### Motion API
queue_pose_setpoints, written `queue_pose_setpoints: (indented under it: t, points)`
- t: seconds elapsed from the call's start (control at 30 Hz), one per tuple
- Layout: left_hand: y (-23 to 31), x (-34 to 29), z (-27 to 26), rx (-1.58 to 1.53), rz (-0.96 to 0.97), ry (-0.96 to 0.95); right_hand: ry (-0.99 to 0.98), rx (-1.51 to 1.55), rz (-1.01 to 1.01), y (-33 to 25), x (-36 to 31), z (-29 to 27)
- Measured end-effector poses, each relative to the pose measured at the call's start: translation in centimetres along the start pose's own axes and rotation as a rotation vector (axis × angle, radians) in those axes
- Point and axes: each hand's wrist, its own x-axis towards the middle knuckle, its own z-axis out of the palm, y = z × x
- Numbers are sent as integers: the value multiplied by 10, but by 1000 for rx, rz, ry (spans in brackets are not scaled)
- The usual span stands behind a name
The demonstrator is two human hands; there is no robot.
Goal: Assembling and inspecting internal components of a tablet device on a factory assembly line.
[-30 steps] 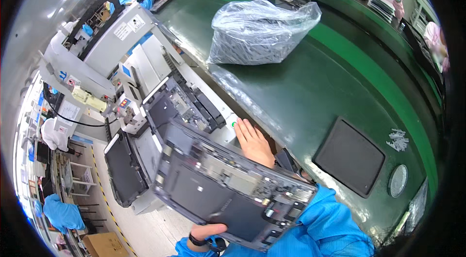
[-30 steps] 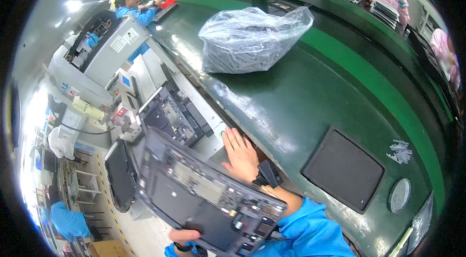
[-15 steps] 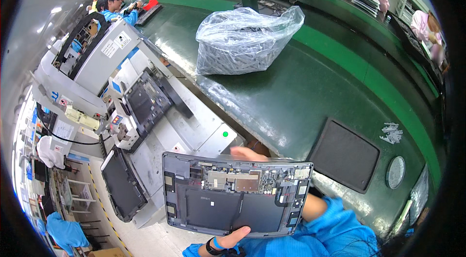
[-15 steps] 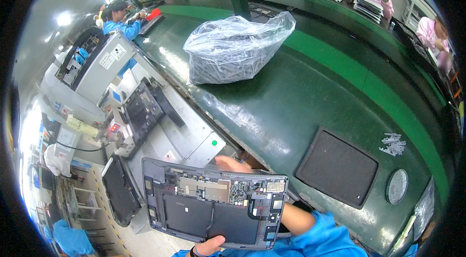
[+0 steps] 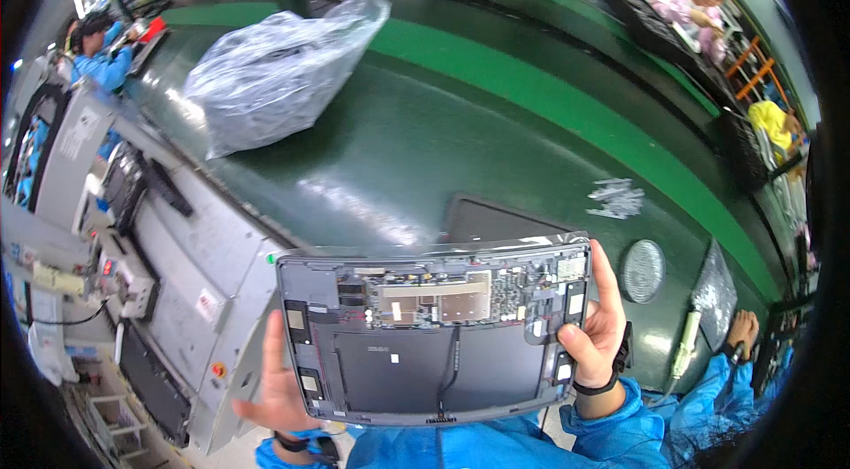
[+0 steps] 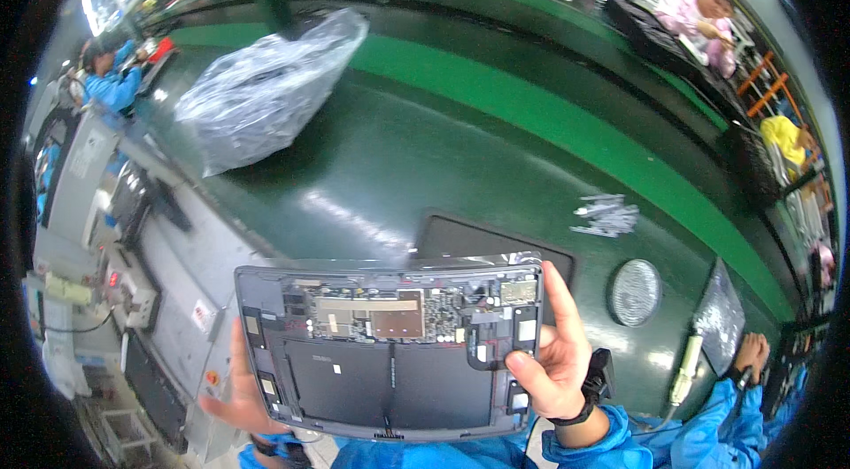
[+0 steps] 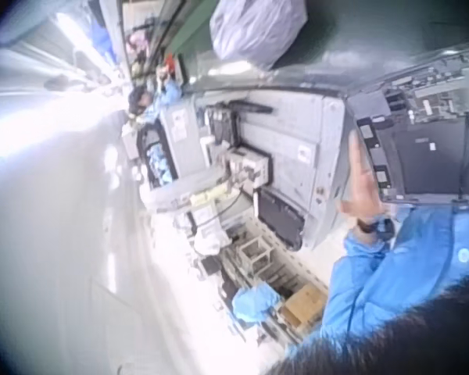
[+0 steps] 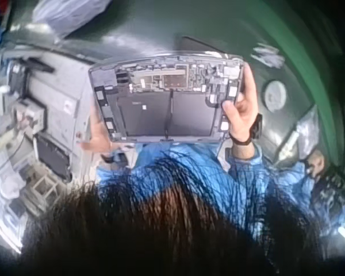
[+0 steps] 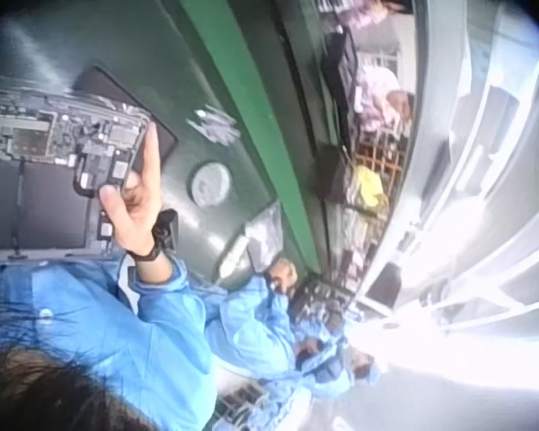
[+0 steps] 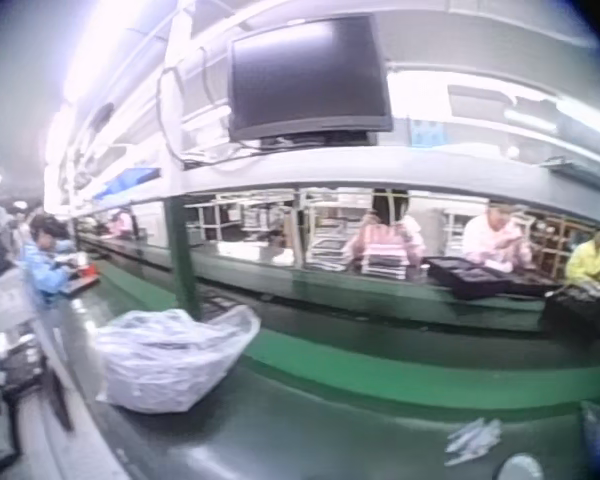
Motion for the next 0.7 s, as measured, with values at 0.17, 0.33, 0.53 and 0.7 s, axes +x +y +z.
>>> queue_pose_setpoints:
  t: [0.17, 0.33, 0.53, 0.7]
  points:
    - [-14, 24, 19, 314, -205, 224, -62, -133, 21, -15, -1, -33]
    - [-32, 43, 21, 500, -191, 246, -139, 53, 103, -16, 2, -58]
    - [-36, 51, 31, 662, -199, 279, -239, 66, 101, -3, 4, -89]
    - [-41, 56, 45, 719, -198, 299, -187, 145, 162, -6, 5, -90]
